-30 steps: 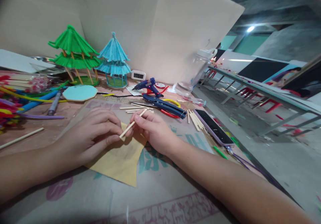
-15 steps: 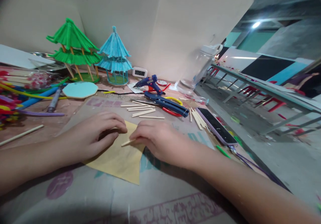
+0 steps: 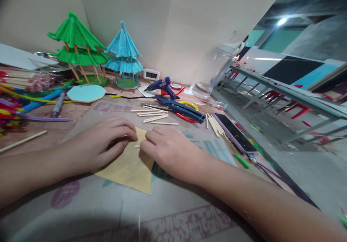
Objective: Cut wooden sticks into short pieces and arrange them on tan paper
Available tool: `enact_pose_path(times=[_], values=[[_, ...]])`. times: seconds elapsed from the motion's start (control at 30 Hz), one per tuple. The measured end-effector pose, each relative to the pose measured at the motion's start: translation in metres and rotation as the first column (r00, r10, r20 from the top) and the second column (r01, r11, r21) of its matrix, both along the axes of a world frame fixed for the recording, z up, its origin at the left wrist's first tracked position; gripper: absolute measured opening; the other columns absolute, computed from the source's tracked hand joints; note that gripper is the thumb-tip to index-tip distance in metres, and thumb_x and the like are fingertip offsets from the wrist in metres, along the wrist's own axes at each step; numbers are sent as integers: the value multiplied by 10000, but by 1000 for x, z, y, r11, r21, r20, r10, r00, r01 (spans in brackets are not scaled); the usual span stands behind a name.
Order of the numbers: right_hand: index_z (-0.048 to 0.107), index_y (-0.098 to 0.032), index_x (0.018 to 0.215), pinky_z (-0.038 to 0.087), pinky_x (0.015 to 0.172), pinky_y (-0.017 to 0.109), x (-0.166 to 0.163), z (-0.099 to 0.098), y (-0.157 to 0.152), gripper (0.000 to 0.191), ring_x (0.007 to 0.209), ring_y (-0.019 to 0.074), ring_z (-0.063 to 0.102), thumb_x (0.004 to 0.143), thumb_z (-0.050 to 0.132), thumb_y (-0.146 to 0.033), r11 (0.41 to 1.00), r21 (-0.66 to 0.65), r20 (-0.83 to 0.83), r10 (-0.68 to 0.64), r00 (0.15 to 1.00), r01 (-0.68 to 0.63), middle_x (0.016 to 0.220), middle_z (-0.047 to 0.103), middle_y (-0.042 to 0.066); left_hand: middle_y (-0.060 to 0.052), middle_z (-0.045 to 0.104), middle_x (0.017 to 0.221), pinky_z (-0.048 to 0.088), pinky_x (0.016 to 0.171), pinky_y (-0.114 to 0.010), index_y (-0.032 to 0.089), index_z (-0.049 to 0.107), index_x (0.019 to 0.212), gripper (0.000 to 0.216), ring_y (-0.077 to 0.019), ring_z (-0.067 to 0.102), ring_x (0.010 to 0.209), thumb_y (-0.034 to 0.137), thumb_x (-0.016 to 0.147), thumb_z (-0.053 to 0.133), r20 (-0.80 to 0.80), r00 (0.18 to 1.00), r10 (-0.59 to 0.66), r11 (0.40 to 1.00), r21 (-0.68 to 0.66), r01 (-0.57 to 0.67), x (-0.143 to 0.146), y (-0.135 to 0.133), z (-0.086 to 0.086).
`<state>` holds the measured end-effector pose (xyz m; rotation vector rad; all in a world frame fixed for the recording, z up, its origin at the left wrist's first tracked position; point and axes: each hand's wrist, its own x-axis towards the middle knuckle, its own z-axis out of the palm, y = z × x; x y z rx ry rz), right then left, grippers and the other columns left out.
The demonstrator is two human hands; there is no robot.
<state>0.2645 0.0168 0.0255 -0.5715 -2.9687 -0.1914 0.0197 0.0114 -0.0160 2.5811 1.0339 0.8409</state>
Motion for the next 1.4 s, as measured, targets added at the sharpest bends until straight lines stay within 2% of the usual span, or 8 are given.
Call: enact_pose_path(times=[0.4,0.53,0.63,0.77,0.9,1.1,1.3,1.4], values=[[682,-134,987,412,725,328,-3,2,-4,245,818,216,532,1022,448,-70,998,-19,6,54,999,-54,916,654,73,-60,663,1075,493,960,-438,191,673,1015,232,-236,603,1065,132,943,460,-4,1000,9,1000,-21,-9,0,-1,0],[668,-113,924,393,690,344,-3,-4,3,232,779,229,526,1012,456,-78,990,104,-82,-90,993,99,853,640,92,-45,664,1060,487,964,-428,202,674,1024,235,-229,600,1063,118,931,475,-7,1000,2,1000,-1,-2,0,0,-1],[651,-119,975,411,684,320,-4,-5,3,209,784,215,561,1002,447,-81,989,-16,-184,-150,971,150,862,640,85,-43,663,1073,481,977,-419,202,673,1031,237,-224,595,1077,115,937,473,-1,1000,-7,1000,-7,7,-1,0,-1],[624,-153,1083,436,700,275,-3,-3,2,174,798,177,598,1035,457,-135,977,-201,-278,-120,953,65,912,669,61,-46,662,1087,479,986,-426,205,675,1041,229,-229,593,1092,137,950,476,-16,1000,-6,999,-36,5,-1,-1,0],[660,-168,1074,408,642,260,-2,0,3,210,755,162,582,1066,453,-206,975,-219,-262,-85,961,27,901,639,51,-56,664,1076,482,971,-433,203,670,1031,213,-237,601,1076,143,940,487,-15,1000,1,1000,-31,-1,-2,-1,1],[686,-192,1256,396,636,262,-3,-3,2,300,744,155,557,1091,439,-234,980,-196,-280,-24,960,-32,879,601,40,-60,673,1048,489,945,-429,205,679,991,192,-239,606,1052,161,950,497,-36,999,7,999,-31,-8,-1,0,1],[697,-134,1006,447,727,270,-4,-12,4,137,824,159,592,1037,571,-178,964,-255,-379,-29,925,-74,883,654,54,-56,679,1093,490,971,-425,211,681,1025,214,-237,614,1086,165,953,485,-20,1000,1,1000,-26,-2,-1,0,0],[737,-142,1024,470,735,278,-4,-14,4,147,847,170,598,1022,593,-173,958,-277,-363,-26,931,-81,943,651,78,-56,681,1077,492,961,-424,210,685,1020,218,-236,621,1067,169,951,482,-15,1000,15,1000,-27,-15,0,0,0]])
